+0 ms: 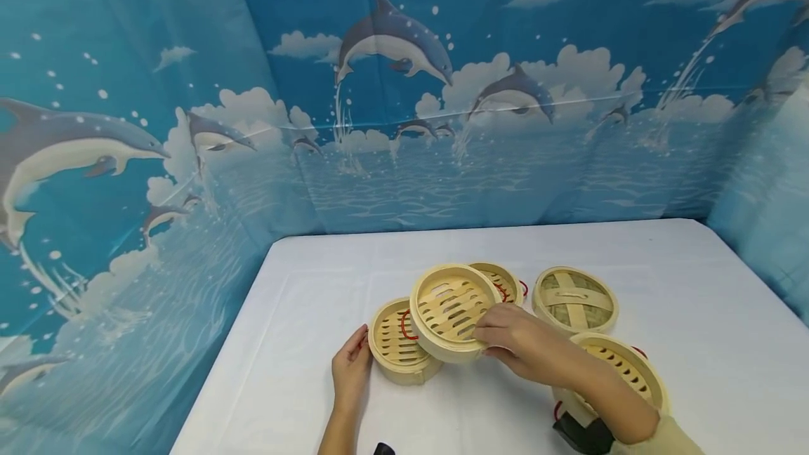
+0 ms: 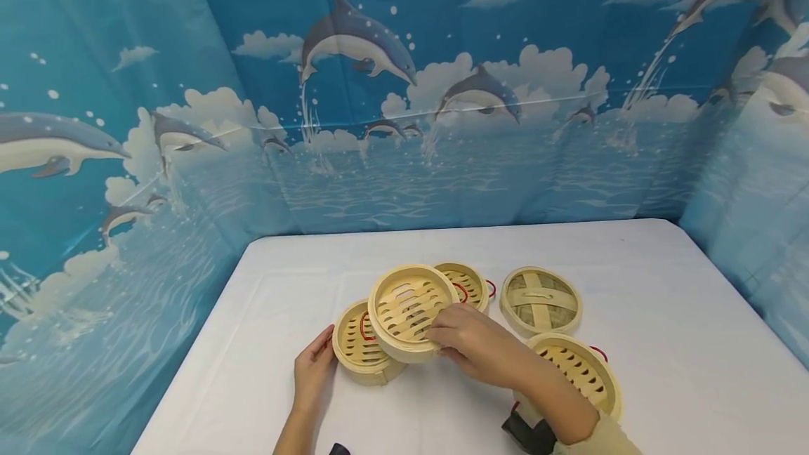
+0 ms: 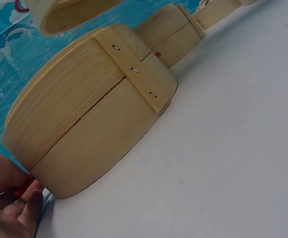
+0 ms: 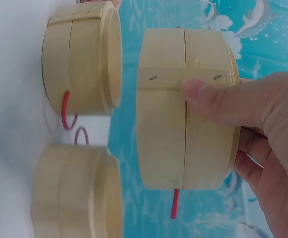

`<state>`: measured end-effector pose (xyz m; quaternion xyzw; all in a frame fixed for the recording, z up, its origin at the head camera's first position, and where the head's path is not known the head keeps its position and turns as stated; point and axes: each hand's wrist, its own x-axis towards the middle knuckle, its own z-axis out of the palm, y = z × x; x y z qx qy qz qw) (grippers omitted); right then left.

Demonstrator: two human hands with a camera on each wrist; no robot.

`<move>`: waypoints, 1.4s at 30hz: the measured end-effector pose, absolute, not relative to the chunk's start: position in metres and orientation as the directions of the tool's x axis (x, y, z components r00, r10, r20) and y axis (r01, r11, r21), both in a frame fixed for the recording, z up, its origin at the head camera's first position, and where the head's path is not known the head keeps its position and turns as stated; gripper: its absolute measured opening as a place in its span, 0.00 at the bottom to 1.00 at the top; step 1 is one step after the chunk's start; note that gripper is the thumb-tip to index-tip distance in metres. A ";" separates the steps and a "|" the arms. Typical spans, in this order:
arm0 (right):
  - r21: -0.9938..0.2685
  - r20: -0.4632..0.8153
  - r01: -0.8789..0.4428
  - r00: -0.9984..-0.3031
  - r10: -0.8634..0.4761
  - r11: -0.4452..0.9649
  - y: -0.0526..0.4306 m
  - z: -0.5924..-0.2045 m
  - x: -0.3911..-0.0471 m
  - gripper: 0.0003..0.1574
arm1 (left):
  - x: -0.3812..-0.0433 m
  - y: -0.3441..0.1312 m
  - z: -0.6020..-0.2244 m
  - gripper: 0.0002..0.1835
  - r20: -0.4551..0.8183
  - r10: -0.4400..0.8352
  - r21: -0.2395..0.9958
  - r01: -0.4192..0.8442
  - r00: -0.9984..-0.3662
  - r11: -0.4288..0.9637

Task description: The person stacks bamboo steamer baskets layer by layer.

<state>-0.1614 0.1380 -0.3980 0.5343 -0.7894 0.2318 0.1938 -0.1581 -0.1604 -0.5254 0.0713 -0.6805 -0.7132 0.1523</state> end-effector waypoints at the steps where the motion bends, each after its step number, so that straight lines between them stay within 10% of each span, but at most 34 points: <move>1: -0.160 0.546 -0.933 -0.356 -0.758 0.323 0.135 -0.399 -0.164 0.20 | -0.159 -0.160 -0.526 0.17 0.106 -0.312 0.992 0.121 -0.944 -0.029; 42: -0.243 0.412 -0.902 -0.429 -0.804 0.357 0.074 -0.419 -0.186 0.14 | -0.160 -0.161 -0.527 0.17 0.128 -0.308 0.991 0.130 -0.943 0.016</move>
